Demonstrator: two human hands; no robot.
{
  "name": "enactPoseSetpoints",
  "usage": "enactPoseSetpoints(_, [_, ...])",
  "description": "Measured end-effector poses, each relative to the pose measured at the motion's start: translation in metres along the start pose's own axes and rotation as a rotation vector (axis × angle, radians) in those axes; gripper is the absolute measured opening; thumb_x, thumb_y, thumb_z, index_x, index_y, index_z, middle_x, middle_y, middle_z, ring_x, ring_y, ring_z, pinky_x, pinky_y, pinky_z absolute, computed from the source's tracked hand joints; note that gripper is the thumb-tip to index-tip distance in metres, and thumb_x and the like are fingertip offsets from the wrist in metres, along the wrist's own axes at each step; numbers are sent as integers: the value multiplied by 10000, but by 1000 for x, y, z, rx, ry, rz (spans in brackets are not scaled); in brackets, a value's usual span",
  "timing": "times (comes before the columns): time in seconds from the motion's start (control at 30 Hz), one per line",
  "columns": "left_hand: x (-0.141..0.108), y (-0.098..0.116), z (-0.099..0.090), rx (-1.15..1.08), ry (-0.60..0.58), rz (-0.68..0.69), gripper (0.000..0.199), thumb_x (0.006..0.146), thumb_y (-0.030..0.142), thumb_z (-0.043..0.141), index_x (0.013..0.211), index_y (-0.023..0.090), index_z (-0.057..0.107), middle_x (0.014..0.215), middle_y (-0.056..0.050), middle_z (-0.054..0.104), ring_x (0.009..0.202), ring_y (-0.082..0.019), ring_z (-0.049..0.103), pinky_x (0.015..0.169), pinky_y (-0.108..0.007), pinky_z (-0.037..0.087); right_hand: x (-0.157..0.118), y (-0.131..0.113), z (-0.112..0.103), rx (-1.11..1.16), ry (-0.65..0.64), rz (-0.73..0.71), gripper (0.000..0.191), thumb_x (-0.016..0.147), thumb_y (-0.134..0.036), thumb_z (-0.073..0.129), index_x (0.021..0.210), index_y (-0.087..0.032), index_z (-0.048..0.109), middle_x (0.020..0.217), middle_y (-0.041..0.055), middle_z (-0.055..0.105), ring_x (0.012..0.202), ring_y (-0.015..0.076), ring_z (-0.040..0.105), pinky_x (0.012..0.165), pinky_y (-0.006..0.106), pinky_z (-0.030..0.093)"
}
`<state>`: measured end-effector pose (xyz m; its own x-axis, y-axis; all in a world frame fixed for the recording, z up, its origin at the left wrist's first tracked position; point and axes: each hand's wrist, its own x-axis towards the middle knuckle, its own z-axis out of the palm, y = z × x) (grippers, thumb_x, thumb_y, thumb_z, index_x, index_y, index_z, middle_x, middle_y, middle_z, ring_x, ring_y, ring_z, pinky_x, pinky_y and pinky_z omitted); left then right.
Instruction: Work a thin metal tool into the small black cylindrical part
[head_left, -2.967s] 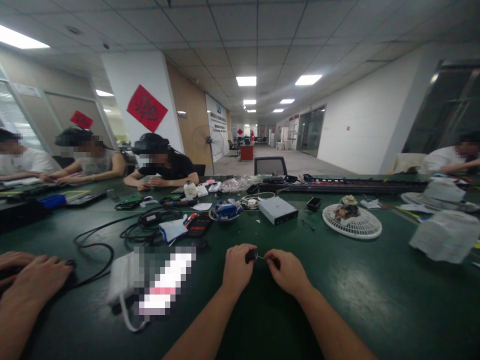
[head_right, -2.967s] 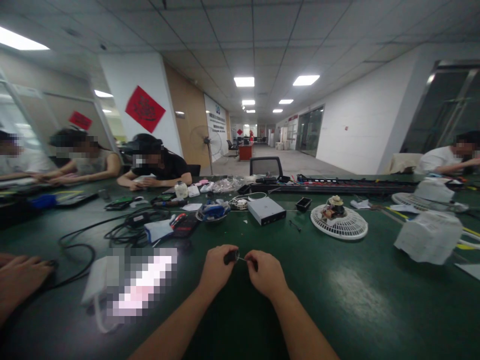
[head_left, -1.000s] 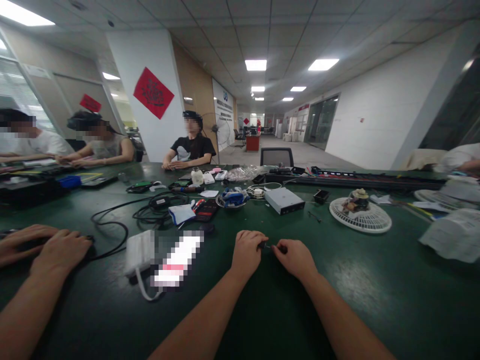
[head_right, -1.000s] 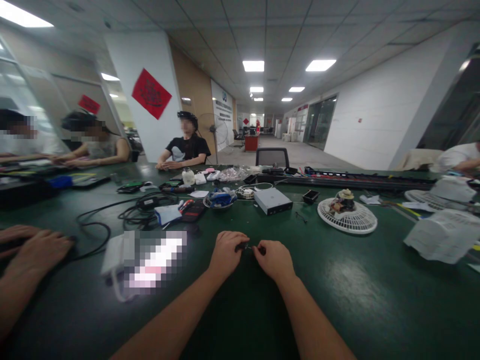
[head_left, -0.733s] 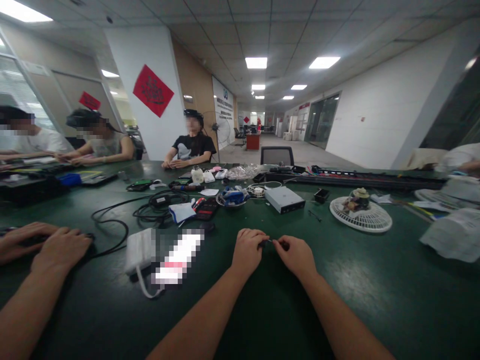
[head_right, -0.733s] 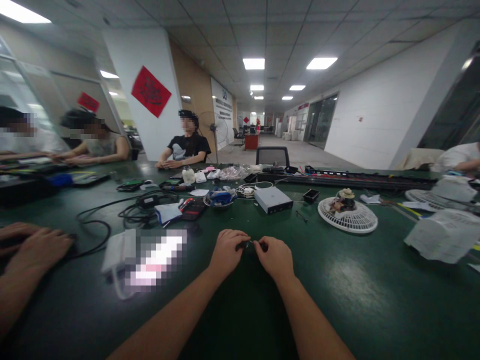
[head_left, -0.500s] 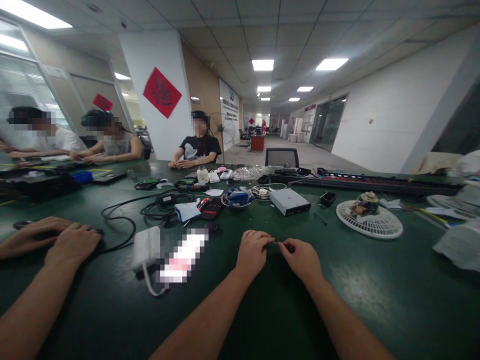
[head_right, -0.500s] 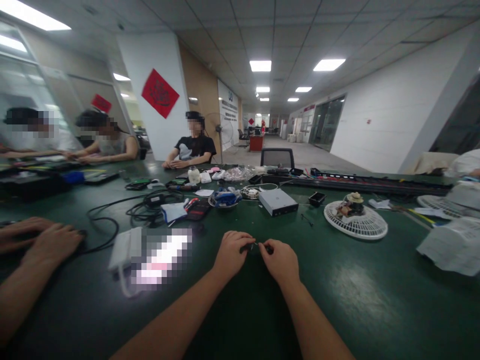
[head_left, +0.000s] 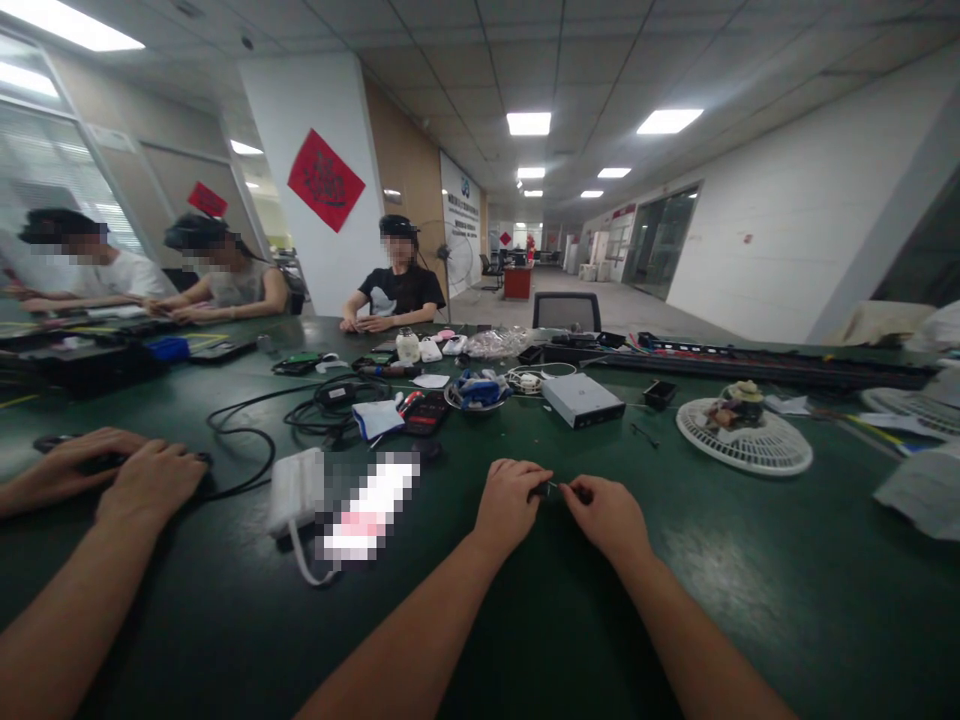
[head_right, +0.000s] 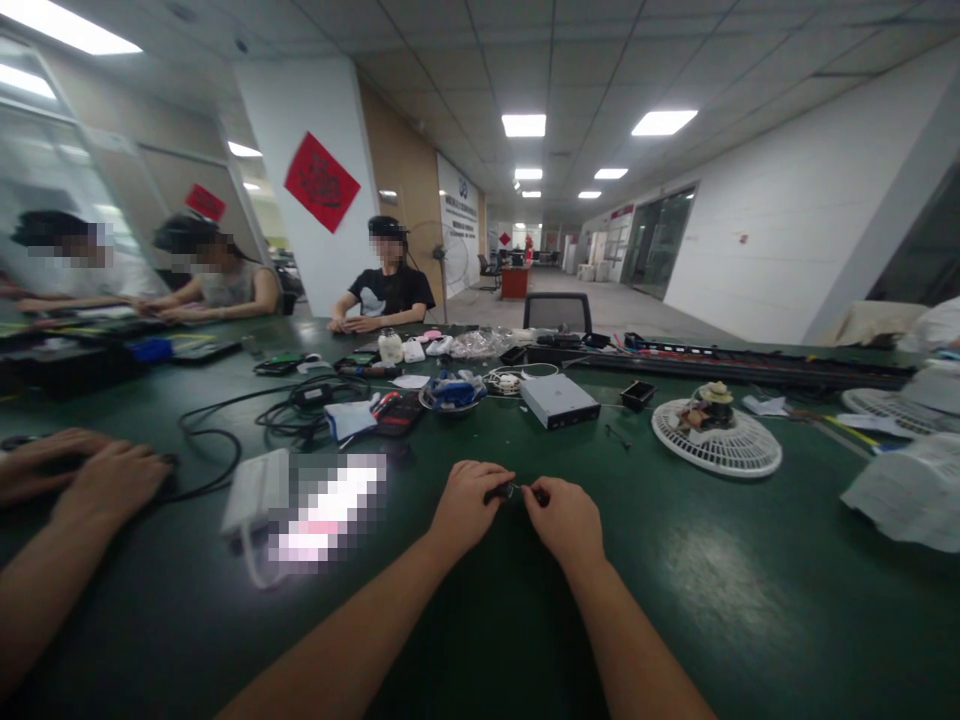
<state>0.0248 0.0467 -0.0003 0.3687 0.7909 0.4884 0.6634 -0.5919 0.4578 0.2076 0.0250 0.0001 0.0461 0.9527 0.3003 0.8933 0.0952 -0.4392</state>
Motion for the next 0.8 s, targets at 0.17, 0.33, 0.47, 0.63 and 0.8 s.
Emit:
enactPoseSetpoints(0.17, [-1,-1,0,-6,17,34,391,827,48,636,1108,294,748,1119,-4,733,1068,-214,593,993,-425,377,0,2,-1,13,-76,-67,369,914,-450,558,641,-231,676,652,15,700,618,164,625,567,279,312])
enactPoseSetpoints(0.33, [-2,-2,1,0,12,23,387,839,59,633,1136,284,737,1134,-1,725,1078,-209,586,992,-410,383,1,2,2,18,-19,-27,347,920,-453,547,681,-250,693,679,9,708,653,177,635,567,284,307])
enactPoseSetpoints(0.47, [-3,0,-1,6,-32,24,388,851,112,657,1198,278,709,1164,-13,713,1087,-217,578,994,-407,389,1,3,2,2,6,39,348,924,-464,538,698,-258,703,714,18,715,649,180,626,561,286,305])
enactPoseSetpoints(0.63, [-3,1,-2,7,-56,43,381,853,112,661,1192,279,707,1154,-6,705,1085,-214,570,981,-390,396,0,4,-1,-41,-52,6,365,895,-469,569,622,-245,663,665,25,698,605,178,602,540,293,272])
enactPoseSetpoints(0.8, [-3,2,-2,-4,-76,68,364,866,122,652,1186,286,705,1167,-5,693,1090,-205,572,993,-376,396,0,2,-1,7,-22,-25,380,931,-447,519,648,-239,664,669,26,700,634,178,622,561,294,296])
